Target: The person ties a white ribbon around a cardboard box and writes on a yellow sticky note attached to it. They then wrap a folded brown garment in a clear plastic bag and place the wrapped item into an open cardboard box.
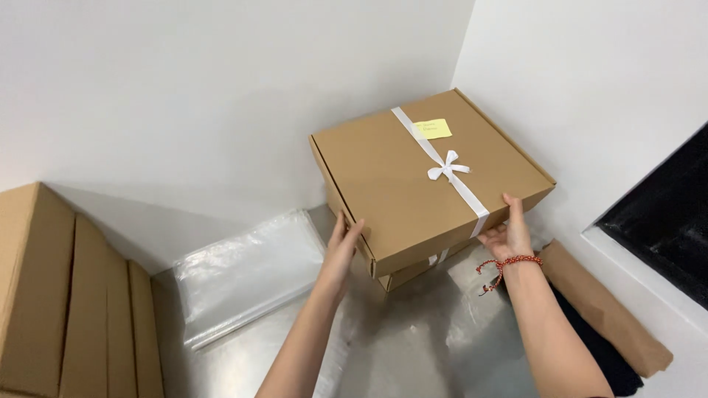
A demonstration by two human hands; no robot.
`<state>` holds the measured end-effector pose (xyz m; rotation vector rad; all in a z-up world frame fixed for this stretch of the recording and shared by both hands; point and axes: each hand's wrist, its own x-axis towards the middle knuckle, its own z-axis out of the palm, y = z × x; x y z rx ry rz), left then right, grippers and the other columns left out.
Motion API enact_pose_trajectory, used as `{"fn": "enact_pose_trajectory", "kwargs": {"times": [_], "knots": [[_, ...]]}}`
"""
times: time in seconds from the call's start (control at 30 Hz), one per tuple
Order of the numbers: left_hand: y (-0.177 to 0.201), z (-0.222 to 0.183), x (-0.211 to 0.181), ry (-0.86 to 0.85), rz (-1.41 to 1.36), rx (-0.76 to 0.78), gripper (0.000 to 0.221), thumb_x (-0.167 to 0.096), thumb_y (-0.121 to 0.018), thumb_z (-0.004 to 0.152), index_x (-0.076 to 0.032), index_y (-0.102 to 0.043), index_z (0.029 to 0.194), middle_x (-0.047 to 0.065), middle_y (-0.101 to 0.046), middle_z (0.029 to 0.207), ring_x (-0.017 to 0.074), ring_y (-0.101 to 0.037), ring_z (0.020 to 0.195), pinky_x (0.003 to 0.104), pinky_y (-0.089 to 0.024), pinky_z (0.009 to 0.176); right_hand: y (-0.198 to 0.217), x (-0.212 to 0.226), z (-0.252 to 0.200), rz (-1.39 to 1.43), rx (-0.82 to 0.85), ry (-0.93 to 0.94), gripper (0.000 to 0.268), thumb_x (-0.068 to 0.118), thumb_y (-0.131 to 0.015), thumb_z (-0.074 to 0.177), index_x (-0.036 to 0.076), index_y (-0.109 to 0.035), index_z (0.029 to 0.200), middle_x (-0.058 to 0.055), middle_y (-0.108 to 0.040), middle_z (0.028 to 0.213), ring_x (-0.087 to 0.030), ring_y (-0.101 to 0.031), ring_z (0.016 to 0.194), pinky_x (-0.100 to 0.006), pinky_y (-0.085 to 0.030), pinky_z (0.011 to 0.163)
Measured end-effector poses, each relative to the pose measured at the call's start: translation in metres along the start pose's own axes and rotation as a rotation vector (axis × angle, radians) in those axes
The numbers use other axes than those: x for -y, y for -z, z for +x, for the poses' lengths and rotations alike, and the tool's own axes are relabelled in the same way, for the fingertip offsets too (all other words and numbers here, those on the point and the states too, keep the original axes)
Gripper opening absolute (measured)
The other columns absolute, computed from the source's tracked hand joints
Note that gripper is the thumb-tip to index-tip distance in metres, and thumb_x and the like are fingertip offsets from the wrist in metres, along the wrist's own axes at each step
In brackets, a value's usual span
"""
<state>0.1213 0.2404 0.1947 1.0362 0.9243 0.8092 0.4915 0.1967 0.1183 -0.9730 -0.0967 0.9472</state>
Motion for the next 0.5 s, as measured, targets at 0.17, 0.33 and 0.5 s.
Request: {"fn": "enact_pose_trajectory", "kwargs": {"times": [0.17,0.33,0.5], "knots": [[-0.014,-0.004,-0.006,-0.034,0.100,0.111,0.095,-0.045,-0.064,0.103,-0.009,-0.011,0.173,0.029,-0.005,0.177,0.0476,-0.005,0.163,0.060,-0.015,0.131,0.002,0.008,0.049,-0.125,-0.084,-0.023,0.098,0.060,-0.087,0.085,0.005,-0.037,0.148,-0.016,-0.049,0.136,-0.030,-0.059,0.128,-0.052,-0.055,0.109],[-0.023,0.015,0.016,-0.071,0.154,0.144,0.100,-0.038,-0.069,0.101,-0.013,-0.005,0.173,0.024,0.002,0.178,0.0459,0.002,0.163,0.060,-0.013,0.130,-0.003,0.005,0.075,-0.204,-0.098,-0.069,0.107,0.069,-0.082,0.085,0.003,-0.034,0.154,-0.016,-0.047,0.142,-0.031,-0.056,0.135,-0.048,-0.053,0.112],[-0.029,0.018,0.022,-0.121,0.157,0.185,0.103,-0.038,-0.069,0.101,-0.012,0.000,0.173,0.022,0.010,0.178,0.0471,0.005,0.162,0.057,-0.017,0.130,-0.029,0.011,0.045,-0.437,-0.116,-0.032,0.127,0.087,-0.067,0.091,0.006,-0.011,0.170,-0.025,-0.015,0.172,-0.039,-0.029,0.156,-0.044,-0.042,0.121]]}}
